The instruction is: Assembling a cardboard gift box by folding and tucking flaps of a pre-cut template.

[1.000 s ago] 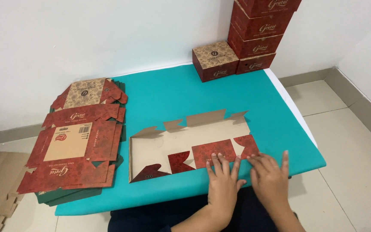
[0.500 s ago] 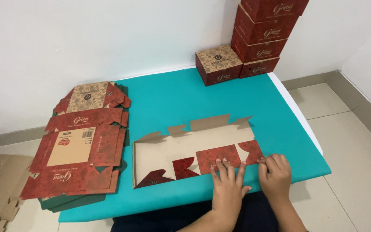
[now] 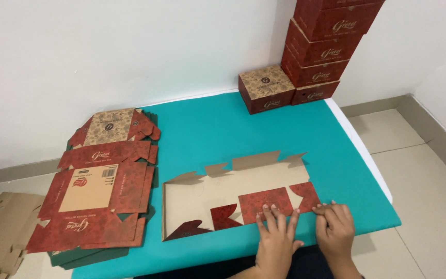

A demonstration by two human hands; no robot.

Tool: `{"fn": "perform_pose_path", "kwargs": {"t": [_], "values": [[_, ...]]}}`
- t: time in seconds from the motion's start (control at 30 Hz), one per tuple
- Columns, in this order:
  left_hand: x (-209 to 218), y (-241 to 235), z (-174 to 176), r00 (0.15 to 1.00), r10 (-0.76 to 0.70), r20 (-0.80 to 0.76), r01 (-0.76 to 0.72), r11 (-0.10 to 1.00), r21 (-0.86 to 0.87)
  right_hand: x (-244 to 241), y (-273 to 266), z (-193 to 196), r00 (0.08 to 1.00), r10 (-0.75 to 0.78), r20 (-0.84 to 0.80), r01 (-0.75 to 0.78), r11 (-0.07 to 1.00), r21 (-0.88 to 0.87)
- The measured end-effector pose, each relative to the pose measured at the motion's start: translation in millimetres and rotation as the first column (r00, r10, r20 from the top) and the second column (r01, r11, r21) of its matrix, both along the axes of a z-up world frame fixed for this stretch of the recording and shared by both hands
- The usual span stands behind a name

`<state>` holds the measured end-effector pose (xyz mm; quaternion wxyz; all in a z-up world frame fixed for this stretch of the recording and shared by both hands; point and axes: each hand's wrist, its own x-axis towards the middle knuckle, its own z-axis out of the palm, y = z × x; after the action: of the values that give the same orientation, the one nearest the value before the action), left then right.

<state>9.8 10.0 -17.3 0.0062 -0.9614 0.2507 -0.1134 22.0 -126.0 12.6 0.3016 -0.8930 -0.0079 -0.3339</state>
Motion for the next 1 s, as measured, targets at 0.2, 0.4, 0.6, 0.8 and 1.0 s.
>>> {"fn": "perform_pose_path", "kwargs": {"t": [0.2, 0.4, 0.6, 0.8, 1.0], "values": [[5, -7, -46, 0.997, 0.059, 0.059, -0.055, 0.996, -0.066, 6, -5, 3, 0.995, 0.08, 0.059, -0.077, 0.996, -0.043], [10, -9, -57, 0.999, 0.043, 0.008, -0.042, 0.999, -0.029, 4, -18, 3, 0.985, 0.17, -0.01, -0.17, 0.985, -0.007], [4, -4, -29, 0.999, 0.045, 0.016, -0.044, 0.996, -0.081, 11, -26, 17, 0.975, 0.129, -0.183, -0.152, 0.981, -0.119], [-4, 21, 4, 0.999, 0.001, 0.036, 0.006, 0.983, -0.184, 39, -34, 52, 0.845, 0.056, -0.532, -0.123, 0.988, -0.093], [-4, 54, 80, 0.989, -0.151, 0.006, 0.14, 0.901, -0.411, 15, -33, 26, 0.881, 0.06, -0.469, -0.061, 0.998, 0.012]]}}
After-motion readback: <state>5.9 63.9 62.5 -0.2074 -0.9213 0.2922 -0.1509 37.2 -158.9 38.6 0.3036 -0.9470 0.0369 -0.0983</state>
